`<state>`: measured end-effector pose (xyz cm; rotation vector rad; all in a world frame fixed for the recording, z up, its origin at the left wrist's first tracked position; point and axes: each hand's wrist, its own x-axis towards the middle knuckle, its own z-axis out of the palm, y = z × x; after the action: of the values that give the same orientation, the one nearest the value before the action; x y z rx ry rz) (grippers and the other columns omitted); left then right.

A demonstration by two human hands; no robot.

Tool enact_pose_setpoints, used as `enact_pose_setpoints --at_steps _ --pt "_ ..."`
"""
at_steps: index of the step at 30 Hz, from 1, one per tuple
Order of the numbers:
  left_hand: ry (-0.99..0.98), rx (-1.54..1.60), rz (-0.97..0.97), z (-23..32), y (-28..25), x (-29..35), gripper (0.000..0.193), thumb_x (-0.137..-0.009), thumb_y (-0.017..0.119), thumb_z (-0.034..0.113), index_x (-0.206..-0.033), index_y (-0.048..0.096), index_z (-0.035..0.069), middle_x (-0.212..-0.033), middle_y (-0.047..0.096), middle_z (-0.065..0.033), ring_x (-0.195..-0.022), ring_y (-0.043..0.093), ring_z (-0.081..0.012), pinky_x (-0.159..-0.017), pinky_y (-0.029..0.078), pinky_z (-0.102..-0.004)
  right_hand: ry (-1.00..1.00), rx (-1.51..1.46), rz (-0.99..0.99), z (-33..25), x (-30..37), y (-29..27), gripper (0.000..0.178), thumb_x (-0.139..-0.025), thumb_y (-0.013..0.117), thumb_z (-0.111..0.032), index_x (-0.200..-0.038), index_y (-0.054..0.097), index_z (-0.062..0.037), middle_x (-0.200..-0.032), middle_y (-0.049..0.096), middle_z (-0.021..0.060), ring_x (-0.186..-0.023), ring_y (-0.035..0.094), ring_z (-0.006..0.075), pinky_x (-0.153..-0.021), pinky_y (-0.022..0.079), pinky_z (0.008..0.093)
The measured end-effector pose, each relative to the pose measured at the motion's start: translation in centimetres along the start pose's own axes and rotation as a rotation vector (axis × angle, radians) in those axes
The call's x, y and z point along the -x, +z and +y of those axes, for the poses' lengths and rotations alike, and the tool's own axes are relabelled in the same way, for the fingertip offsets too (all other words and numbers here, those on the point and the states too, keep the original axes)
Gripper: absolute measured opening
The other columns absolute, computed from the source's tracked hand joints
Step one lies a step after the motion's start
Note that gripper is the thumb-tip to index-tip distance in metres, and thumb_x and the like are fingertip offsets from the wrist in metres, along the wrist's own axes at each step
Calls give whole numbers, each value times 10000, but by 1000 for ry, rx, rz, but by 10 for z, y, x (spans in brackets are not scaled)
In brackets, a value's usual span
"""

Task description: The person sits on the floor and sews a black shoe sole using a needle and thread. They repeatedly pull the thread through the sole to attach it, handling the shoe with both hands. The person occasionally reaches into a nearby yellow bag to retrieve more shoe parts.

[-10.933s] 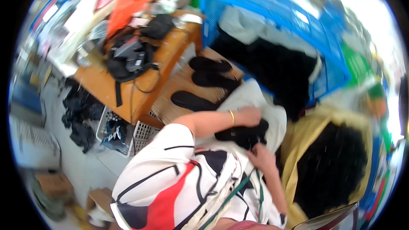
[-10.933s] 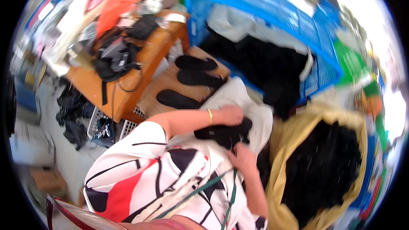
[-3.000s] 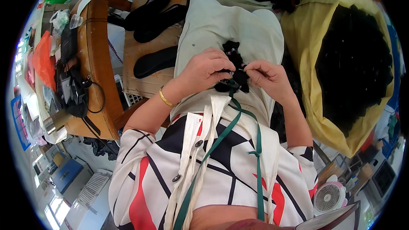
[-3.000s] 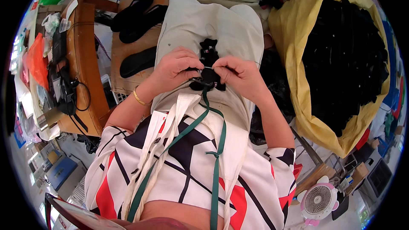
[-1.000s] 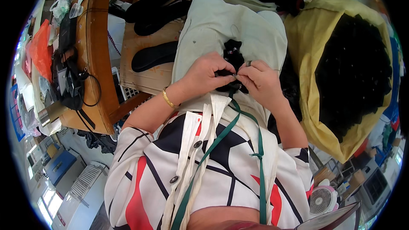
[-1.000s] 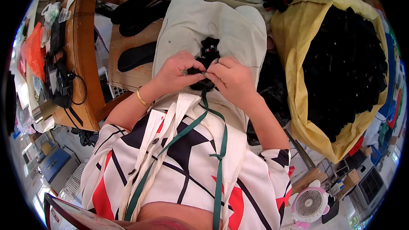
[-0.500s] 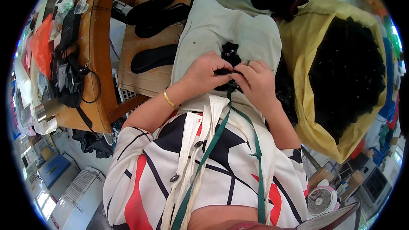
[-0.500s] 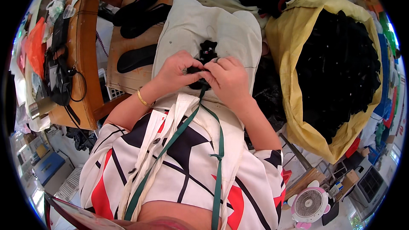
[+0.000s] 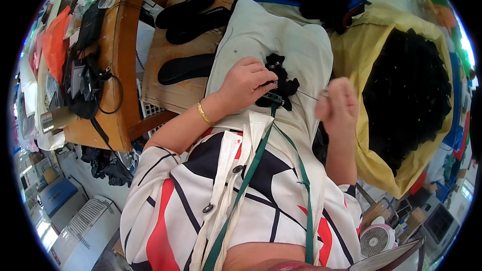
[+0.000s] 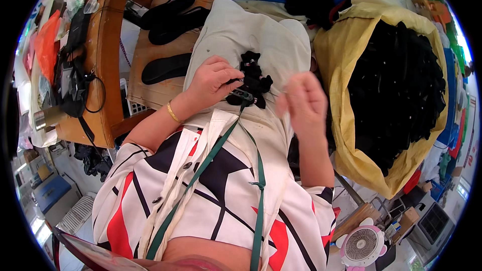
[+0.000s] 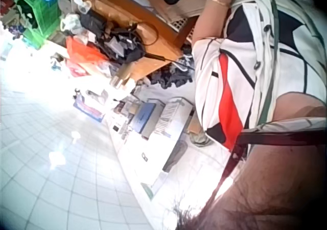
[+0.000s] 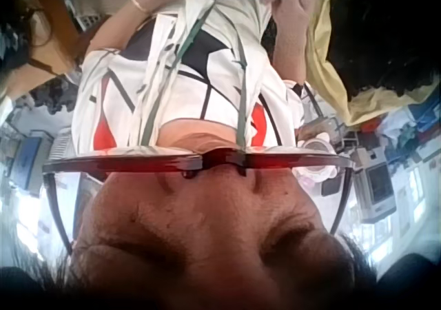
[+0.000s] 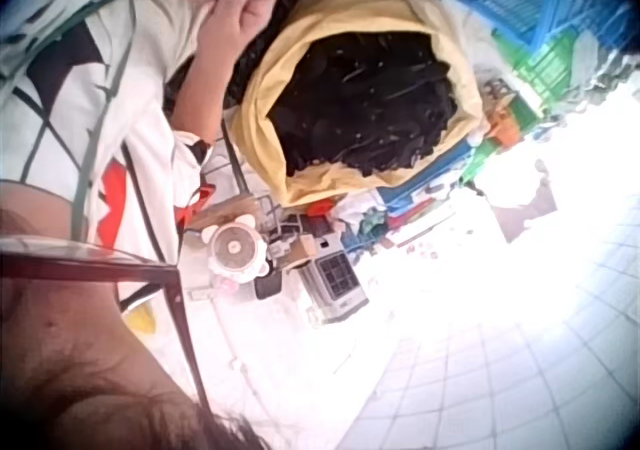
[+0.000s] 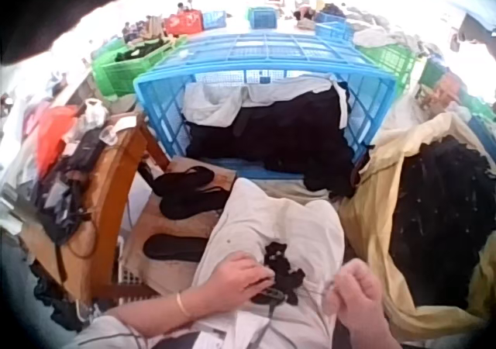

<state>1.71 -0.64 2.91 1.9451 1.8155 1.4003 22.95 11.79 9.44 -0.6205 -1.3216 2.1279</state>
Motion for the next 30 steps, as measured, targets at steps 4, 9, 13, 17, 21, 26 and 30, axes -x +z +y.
enact_pose_setpoints --at_steps 4,9,13,17,21,26,30 --pt "-62 2 -67 -7 -3 4 170 -716 778 60 -862 692 67 -749 633 -78 -756 579 -279 -679 479 -364 -330 -437 -23 -40 1 -25 124 -1030 499 -149 -933 475 -74 -579 421 -58 -488 369 54 -400 302 180" --pt "-204 128 -71 -4 -2 11 119 -737 740 79 -840 685 56 -741 631 -85 -757 583 -280 -682 472 -353 -405 -80 205 -30 -13 -15 61 -1001 531 -93 -986 483 -58 -634 492 3 -524 432 108 -502 408 243" --pt "-323 325 -139 -10 2 10 116 -785 723 122 -862 690 43 -827 644 -99 -801 598 -249 -760 474 -348 -93 572 -13 35 -21 -24 268 -887 640 -14 -1146 576 -26 -926 586 16 -868 566 110 -836 467 254" --pt "-461 523 -181 -17 -3 12 149 -802 722 161 -883 695 39 -837 652 -96 -812 607 -221 -761 477 -330 129 632 -175 70 -32 -5 163 -890 667 -47 -1043 632 -4 -868 599 10 -770 557 85 -735 477 236" --pt "-529 560 -149 -23 -20 14 196 -830 700 217 -909 693 37 -844 662 -123 -780 616 -263 -726 488 -342 147 545 -185 79 -43 -8 77 -927 638 -57 -983 638 -4 -824 584 -19 -730 525 52 -674 440 206" --pt "-613 -220 -168 -87 -73 52 268 -812 701 220 -1021 661 58 -1006 657 -120 -942 614 -291 -812 491 -379 204 379 10 82 -48 -16 64 -963 601 -83 -939 619 -26 -824 577 -28 -752 535 50 -676 454 211" --pt "-778 -928 -453 -134 -83 131 548 -762 701 161 -1269 534 41 -1224 578 -139 -1162 533 -291 -911 466 -401 276 424 56 98 -53 -28 115 -969 604 -143 -939 624 -33 -797 598 -4 -684 569 82 -677 470 231"
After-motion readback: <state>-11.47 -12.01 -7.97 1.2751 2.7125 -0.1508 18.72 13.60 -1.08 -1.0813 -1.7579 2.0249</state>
